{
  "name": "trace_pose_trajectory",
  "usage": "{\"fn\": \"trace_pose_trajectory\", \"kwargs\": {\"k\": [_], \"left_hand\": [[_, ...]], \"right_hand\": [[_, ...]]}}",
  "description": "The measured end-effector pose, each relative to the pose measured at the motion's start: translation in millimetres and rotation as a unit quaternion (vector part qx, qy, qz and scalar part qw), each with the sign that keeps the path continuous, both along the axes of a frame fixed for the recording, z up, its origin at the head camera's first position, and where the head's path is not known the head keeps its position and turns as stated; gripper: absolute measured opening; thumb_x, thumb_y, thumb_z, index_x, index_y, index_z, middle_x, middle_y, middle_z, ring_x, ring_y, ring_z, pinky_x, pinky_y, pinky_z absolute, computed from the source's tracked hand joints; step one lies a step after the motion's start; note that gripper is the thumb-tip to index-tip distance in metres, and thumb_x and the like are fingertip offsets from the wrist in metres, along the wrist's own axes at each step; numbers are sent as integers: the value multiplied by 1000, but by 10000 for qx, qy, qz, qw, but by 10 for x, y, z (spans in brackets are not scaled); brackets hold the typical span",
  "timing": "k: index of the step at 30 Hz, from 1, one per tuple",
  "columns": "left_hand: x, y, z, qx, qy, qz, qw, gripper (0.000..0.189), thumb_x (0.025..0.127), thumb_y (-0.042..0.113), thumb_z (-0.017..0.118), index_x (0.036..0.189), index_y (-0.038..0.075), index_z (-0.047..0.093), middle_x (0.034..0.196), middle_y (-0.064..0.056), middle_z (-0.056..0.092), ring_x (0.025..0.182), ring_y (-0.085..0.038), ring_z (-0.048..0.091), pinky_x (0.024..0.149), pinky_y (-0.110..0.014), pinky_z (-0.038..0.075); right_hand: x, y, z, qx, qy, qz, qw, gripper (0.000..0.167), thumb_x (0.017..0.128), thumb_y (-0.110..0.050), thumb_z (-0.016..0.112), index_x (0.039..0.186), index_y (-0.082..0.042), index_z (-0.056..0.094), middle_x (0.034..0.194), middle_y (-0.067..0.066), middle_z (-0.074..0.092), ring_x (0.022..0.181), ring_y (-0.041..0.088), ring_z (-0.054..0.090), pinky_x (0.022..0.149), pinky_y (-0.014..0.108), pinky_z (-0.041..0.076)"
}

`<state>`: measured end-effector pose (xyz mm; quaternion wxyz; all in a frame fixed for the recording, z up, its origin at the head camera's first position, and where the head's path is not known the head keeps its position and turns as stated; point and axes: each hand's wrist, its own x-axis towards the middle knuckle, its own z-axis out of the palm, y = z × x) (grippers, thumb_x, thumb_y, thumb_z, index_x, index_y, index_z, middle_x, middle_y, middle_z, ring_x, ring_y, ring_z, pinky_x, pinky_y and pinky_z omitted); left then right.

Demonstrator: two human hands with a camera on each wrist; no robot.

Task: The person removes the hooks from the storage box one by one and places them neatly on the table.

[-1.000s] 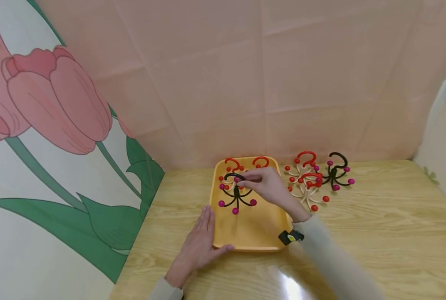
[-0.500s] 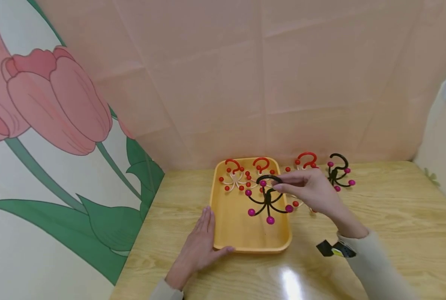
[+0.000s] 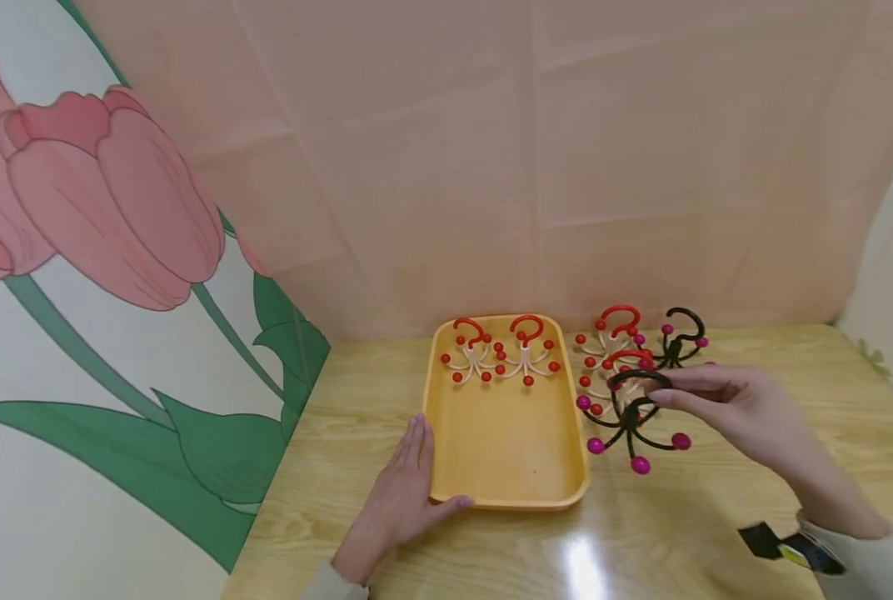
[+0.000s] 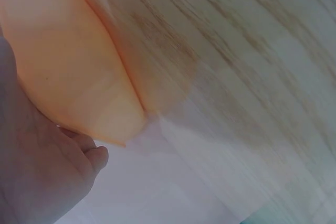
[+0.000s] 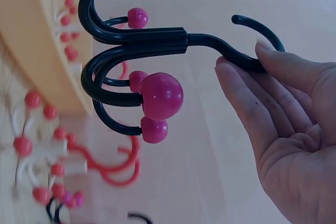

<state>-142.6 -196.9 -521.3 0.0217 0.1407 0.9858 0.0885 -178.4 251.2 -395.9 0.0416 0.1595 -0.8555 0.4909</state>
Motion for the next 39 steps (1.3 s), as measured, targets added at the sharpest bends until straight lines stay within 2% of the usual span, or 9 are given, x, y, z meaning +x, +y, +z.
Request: {"fn": "trace_pose_trajectory", "kwargs": {"k": [7,13,20,27,33,39], "left_hand": [[6,-3,-17,54,76,-5,10000,128,87,92,46,168,0,8,178,-19,-1,167,-30,1,134,-46,22],[31,0,-59,100,-10,-20,9999,129,87,92,44,168,0,7,178,-20,0,167,-31,2,133,-49,24],[22,1,-37,137,-39,44,9999,128,86,92,47,168,0,10,178,-18,0,167,-29,1,134,-47,25],[1,-1,-34,145,-42,43,9999,127,87,90,48,168,0,10,178,-19,1,167,-29,0,134,-47,24],[-4,1,-28,203,-158,94,9996,127,87,90,48,168,2,7,178,-15,-4,167,-28,-2,134,-47,23],[-3,-4,-27,173,-77,80,9998,126,87,90,48,168,2,8,178,-17,-2,167,-28,-2,134,-47,23]], "right_hand": [[81,378,-141,130,-167,-850,9962,29,96,-16,79,122,-2,77,101,-29,78,90,-11,73,70,7,54],[106,598,-323,324,-372,-1308,9902,39,97,-27,78,126,-1,75,97,-39,71,86,-18,68,65,7,53],[28,751,-523,327,-452,-1639,9849,47,98,-33,76,128,3,73,92,-47,65,82,-23,63,62,8,52],[-81,837,-675,230,-743,-2046,9758,54,95,-43,77,131,-2,73,91,-50,61,82,-26,58,60,6,48],[-186,875,-816,194,-484,-2237,9733,51,95,-41,79,127,-2,75,88,-53,59,78,-26,58,59,6,47],[-300,889,-917,317,-349,-2347,9709,54,95,-41,78,126,3,74,85,-54,56,76,-29,55,57,5,45]]}}
